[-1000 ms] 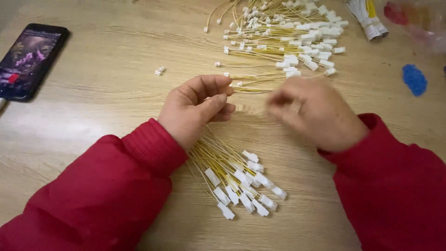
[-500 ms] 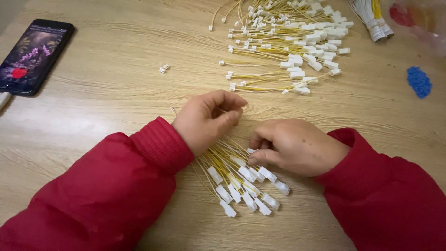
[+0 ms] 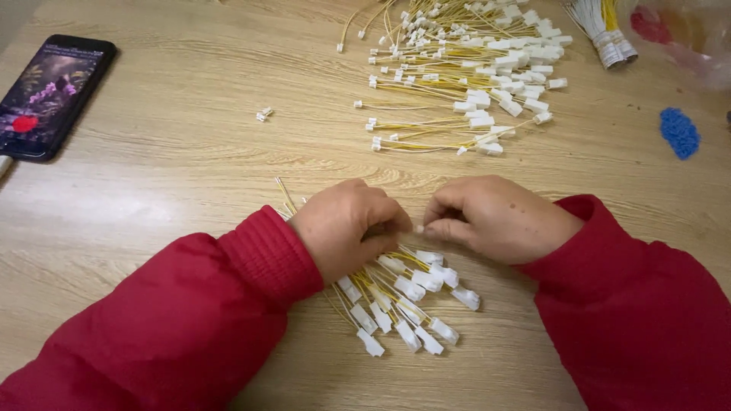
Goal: The person assembles small white plastic connectors onto yellow wires by hand. They repeatedly pick up a wire and a connector, fit them together, and place the completed unit on the table. A smartphone is visible on the left side of the table.
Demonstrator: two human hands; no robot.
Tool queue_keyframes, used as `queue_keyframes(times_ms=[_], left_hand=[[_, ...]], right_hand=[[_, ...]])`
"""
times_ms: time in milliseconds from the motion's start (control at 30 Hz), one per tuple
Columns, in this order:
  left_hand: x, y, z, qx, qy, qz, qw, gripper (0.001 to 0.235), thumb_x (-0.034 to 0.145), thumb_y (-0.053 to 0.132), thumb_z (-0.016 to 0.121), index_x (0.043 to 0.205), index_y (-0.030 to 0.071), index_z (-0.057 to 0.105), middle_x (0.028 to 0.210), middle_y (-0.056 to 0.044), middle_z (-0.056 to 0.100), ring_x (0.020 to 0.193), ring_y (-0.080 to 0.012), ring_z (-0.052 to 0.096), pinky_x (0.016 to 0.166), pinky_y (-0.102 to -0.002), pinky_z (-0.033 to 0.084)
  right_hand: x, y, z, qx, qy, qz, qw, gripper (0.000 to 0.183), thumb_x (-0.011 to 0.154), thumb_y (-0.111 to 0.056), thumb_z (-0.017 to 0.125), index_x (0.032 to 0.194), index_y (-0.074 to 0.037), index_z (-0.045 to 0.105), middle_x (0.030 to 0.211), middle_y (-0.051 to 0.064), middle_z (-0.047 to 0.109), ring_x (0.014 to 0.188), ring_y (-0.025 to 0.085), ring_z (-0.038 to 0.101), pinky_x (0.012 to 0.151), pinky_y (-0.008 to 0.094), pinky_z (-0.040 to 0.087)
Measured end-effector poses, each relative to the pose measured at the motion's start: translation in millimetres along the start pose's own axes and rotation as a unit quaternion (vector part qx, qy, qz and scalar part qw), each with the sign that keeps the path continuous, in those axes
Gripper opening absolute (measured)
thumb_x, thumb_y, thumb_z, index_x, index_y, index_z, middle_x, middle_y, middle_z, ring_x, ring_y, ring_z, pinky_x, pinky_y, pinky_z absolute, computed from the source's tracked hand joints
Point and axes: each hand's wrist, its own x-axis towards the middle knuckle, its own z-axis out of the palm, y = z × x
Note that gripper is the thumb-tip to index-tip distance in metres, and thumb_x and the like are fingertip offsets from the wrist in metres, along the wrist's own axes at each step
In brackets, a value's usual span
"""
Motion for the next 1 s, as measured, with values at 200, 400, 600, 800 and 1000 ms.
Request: queue_keyframes(times_ms=[200, 400, 600, 800, 1000], left_hand=[[-3.1, -0.8, -11.6, 0.067, -0.029, -0.003, 0.997, 0.016, 0.076, 0.022, 0.076, 0.090, 0.021, 0.069, 0.078, 0.004, 0.070, 0.087, -0.0235, 0.067, 0.078, -0.035, 0.055], [-7.3, -0.6, -20.4, 0.097, -0.046, -0.040, 0.993, 0.021, 0.075, 0.025, 0.075, 0.093, 0.023, 0.067, 0.075, 0.008, 0.071, 0.085, -0.0213, 0.068, 0.082, -0.036, 0.053], [-6.3, -1.0, -25.4, 0.117, -0.029, -0.029, 0.992, 0.025, 0.070, 0.032, 0.076, 0.091, 0.025, 0.064, 0.072, 0.010, 0.071, 0.083, -0.0194, 0.069, 0.087, -0.038, 0.047], [0.3, 33.8, -65.0, 0.072, 0.282, 0.115, 0.950, 0.019, 0.087, 0.021, 0.072, 0.099, 0.008, 0.065, 0.083, -0.004, 0.066, 0.069, -0.0192, 0.060, 0.063, -0.036, 0.048], [11.7, 31.4, -51.7, 0.029, 0.202, 0.090, 0.975, 0.033, 0.091, 0.036, 0.060, 0.101, 0.006, 0.071, 0.095, -0.012, 0.074, 0.082, -0.0300, 0.069, 0.074, -0.046, 0.051]], right_hand=[[1.2, 7.6, -0.4, -0.065, 0.078, -0.013, 0.995, 0.015, 0.083, -0.034, 0.067, 0.086, -0.019, 0.067, 0.092, 0.001, 0.067, 0.094, 0.024, 0.068, 0.080, 0.035, 0.054], [4.8, 20.1, 5.2, -0.139, 0.123, -0.032, 0.982, 0.018, 0.079, -0.030, 0.070, 0.091, -0.017, 0.065, 0.092, 0.002, 0.066, 0.092, 0.025, 0.068, 0.077, 0.037, 0.055], [-5.9, 35.1, -26.6, -0.099, 0.228, 0.043, 0.968, 0.014, 0.084, -0.029, 0.067, 0.091, -0.016, 0.064, 0.082, 0.001, 0.067, 0.085, 0.019, 0.069, 0.072, 0.032, 0.056], [-24.4, 6.9, -28.6, -0.135, 0.372, -0.237, 0.887, 0.016, 0.083, -0.003, 0.072, 0.087, -0.007, 0.058, 0.079, 0.004, 0.061, 0.068, 0.016, 0.059, 0.057, 0.029, 0.048], [-37.7, -23.6, -28.0, -0.155, 0.407, -0.312, 0.845, 0.015, 0.090, -0.005, 0.068, 0.103, -0.002, 0.061, 0.094, 0.011, 0.067, 0.087, 0.027, 0.065, 0.079, 0.038, 0.051]])
